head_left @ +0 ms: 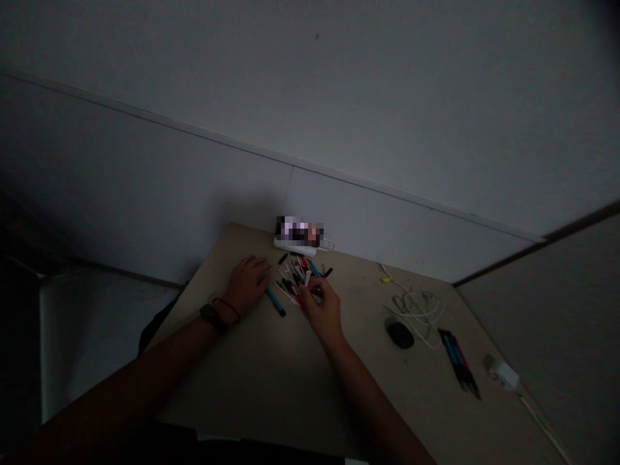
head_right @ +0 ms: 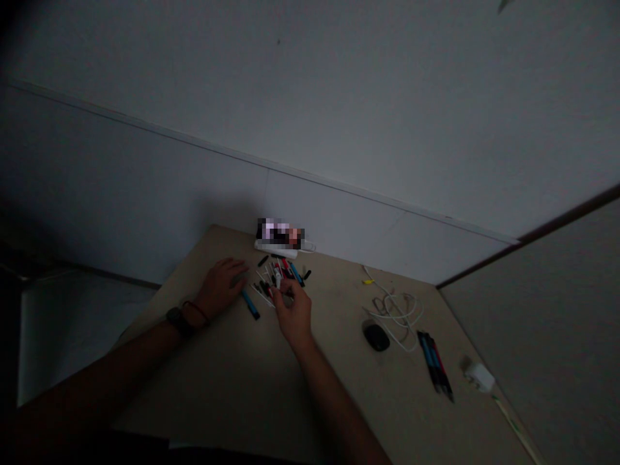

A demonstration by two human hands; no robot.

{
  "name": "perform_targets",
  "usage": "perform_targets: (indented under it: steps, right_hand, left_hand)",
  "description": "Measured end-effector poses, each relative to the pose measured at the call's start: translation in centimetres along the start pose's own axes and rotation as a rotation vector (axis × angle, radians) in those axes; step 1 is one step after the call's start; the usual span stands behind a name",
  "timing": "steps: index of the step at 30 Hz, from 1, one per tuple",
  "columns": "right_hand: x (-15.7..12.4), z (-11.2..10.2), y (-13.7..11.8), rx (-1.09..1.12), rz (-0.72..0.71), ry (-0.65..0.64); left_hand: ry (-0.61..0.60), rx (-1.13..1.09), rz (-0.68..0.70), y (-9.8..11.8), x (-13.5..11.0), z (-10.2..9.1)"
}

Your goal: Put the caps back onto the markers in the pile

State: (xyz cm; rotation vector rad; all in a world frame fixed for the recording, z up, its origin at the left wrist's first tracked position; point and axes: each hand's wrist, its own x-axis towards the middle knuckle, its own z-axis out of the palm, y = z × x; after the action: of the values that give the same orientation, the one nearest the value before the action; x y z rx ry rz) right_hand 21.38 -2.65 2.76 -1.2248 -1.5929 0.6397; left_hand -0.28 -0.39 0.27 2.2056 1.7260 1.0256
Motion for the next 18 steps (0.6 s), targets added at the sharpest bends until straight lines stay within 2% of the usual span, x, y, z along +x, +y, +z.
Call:
perform_targets:
  steps: [8,13,18]
  right_hand:
    - [0.1,0.0,0.0,0.027,-0.002,-0.001]
    - [0.1,0.1,0.0,0.009,-0.012,0.007]
    - [0.0,0.3,0.1,0.015,-0.018,-0.027]
  left_hand:
    - [-0.113,-0.105,0.169,1.1,0.1,-0.2]
    - [-0.163,-0.112,0.19,1.5,-0.2,-0.1]
    - [-0.16,-0.11,0.207,1.5,-0.4,0.0]
